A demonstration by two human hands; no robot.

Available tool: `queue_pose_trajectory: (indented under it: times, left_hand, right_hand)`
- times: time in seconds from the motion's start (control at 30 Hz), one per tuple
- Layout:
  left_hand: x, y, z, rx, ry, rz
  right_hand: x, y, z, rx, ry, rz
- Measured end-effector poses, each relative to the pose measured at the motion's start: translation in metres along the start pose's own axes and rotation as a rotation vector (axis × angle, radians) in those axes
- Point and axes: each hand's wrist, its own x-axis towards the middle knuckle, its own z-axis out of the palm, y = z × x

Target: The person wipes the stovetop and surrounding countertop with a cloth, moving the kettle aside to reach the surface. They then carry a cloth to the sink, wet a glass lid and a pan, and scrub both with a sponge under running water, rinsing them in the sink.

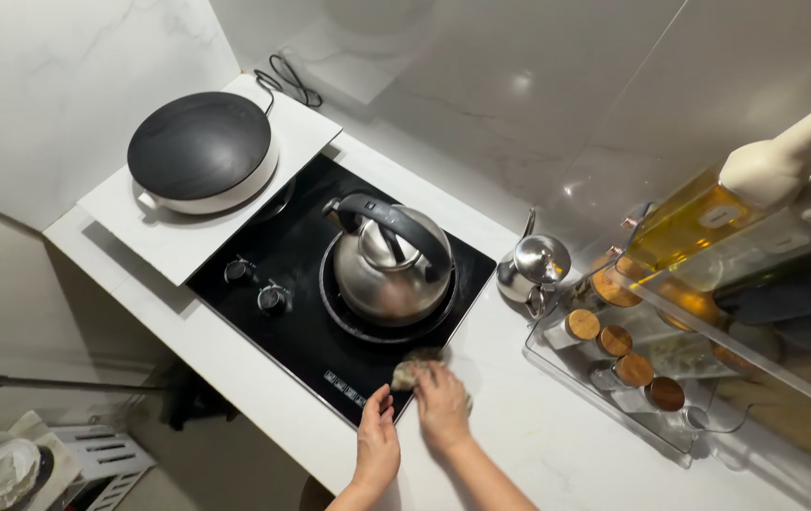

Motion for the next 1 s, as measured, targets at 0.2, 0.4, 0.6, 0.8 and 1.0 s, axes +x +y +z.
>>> queue_pose_trajectory:
  times: [0.2,0.4,0.6,0.8,1.0]
  left_hand:
    - [-0.008,0.008,-0.012,-0.069,0.032,0.029]
    - [-0.010,0.011,-0.053,-0.020,0.195,0.107]
    - [-0.017,-0.005,-0.069,0.011,0.258,0.097]
    - [-0.023,-0.013,-0.060,0.021,0.119,0.075]
    - [-0.008,0.011,-0.065,0.041,-0.019,0.085]
  right_hand:
    - [-0.048,-0.006,0.012,0.287,-0.034,-0.158]
    - [0.028,0.063,-0.001,0.297,0.072,0.035]
    - [-0.031,-0.010,0.015,0.083,0.007,-0.045]
    - [-0.119,-0.072,0.017,0.009,-0.224,-0.378]
    - [-0.121,-0.012,0.004,-0.326,-0.080,-0.161]
